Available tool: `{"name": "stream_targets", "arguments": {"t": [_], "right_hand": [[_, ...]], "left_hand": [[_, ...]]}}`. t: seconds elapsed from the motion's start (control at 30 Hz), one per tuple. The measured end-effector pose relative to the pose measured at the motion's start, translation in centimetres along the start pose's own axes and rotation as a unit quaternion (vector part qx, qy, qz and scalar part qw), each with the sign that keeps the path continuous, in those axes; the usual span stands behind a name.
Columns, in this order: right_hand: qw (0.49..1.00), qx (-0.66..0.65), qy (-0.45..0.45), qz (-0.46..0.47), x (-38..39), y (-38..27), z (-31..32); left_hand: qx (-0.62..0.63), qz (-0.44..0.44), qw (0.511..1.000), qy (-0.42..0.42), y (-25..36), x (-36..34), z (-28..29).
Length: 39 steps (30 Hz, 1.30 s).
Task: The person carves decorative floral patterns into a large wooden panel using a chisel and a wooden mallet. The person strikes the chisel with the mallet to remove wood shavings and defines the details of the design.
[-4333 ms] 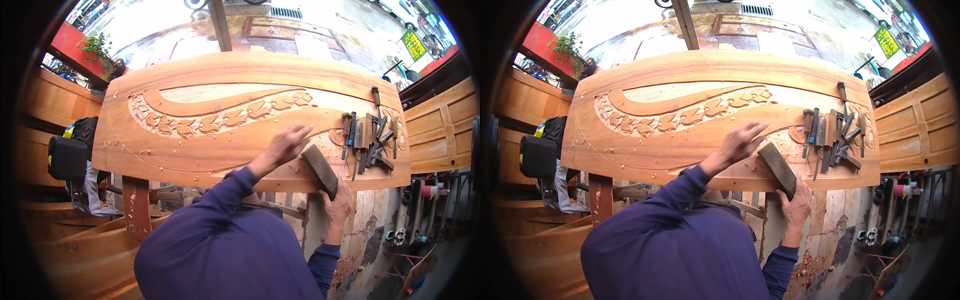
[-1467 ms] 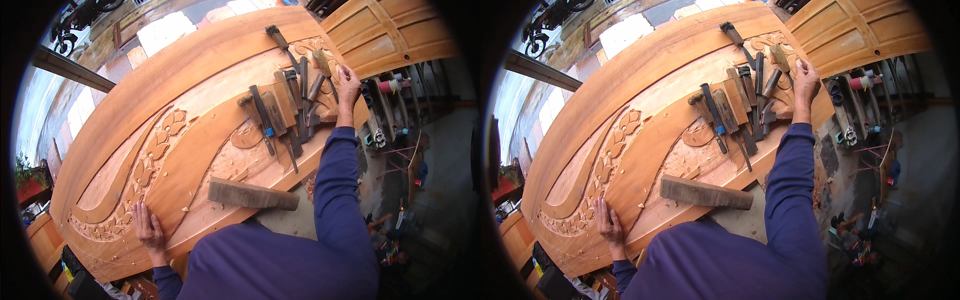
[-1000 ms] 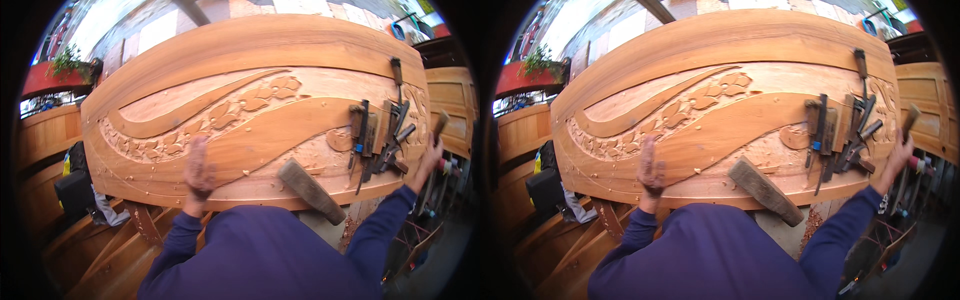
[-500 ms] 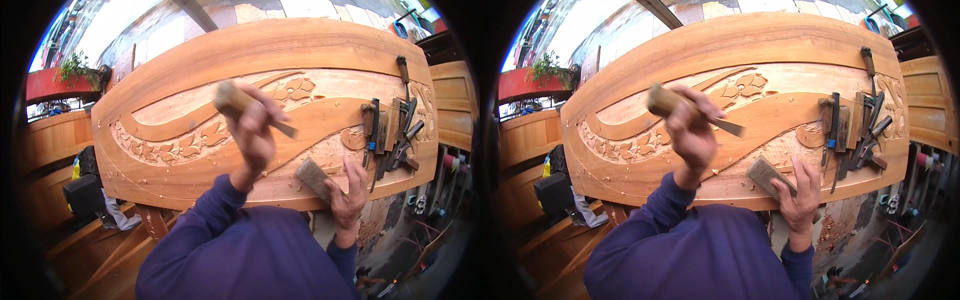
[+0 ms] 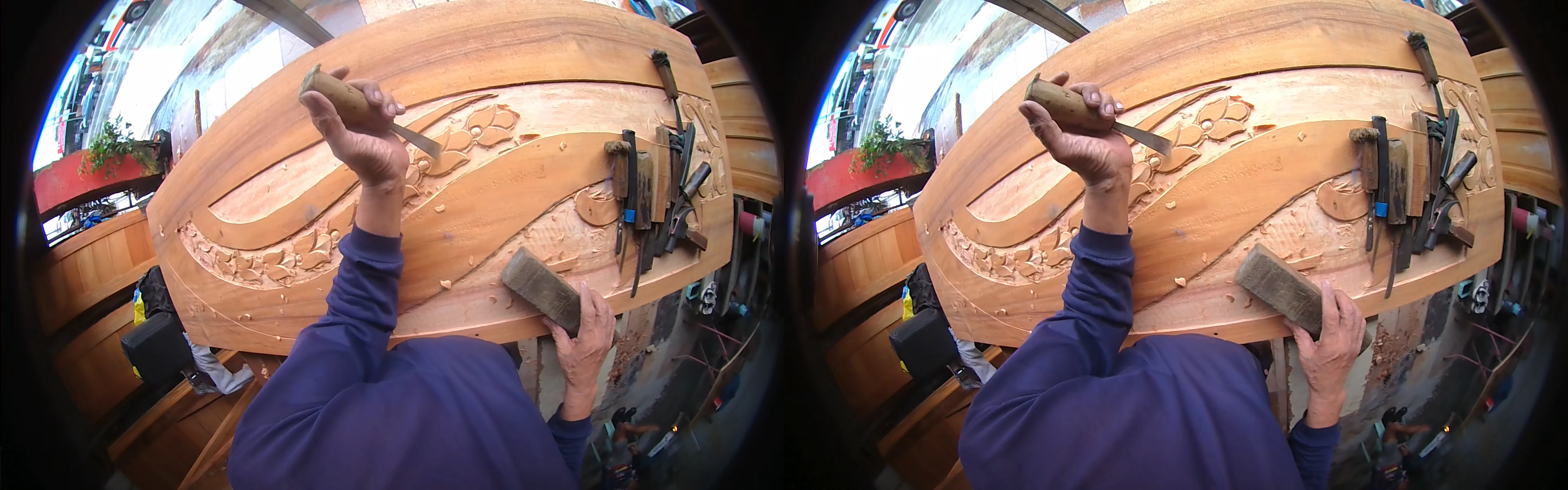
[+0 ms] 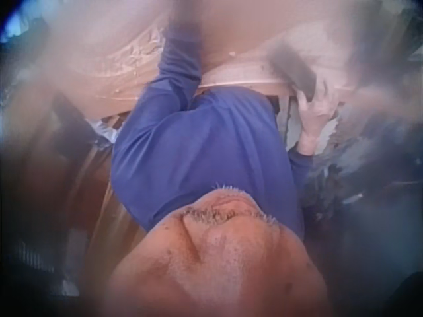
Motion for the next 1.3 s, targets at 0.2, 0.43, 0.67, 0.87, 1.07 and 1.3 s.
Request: {"name": "stream_targets", "arguments": {"t": [0.2, 0.43, 0.67, 0.87, 1.07, 1.3], "right_hand": [[0.999, 0.025, -0.006, -0.021, 0.4, 0.8, 0.9], [0.947, -0.258, 0.008, -0.192, 1.0, 1.7, 1.2], [0.786, -0.539, 0.018, -0.303, -1.7, -0.2, 0.4], [0.863, -0.438, -0.02, -0.25, -1.2, 1.6, -1.6], [0.871, -0.445, -0.01, -0.207, -2.3, 1.1, -2.0], [0.882, -0.43, -0.013, -0.192, -4.4, 0.6, -0.6]], "left_hand": [[-0.117, -0.047, 0.992, 0.009, 0.6, -0.1, -0.8], [-0.072, -0.152, 0.986, -0.018, 1.2, 0.4, -2.7], [-0.079, -0.154, 0.985, -0.012, 0.3, 0.2, -2.6], [-0.057, -0.136, 0.989, 0.026, -0.4, -0.6, -2.3], [-0.057, -0.133, 0.989, 0.027, -0.7, -1.0, -2.2], [-0.08, -0.115, 0.988, 0.057, -0.7, -1.3, -2.7]]}}
Point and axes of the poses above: each hand's wrist, its own x-axis away from the middle knuckle, its own z-axis out of the back of the hand, y = z × x, the point moved 3 cm from there along -x, towards the middle knuckle, and after that the axes turned 8 degrees about y, right-handed, at the moved point
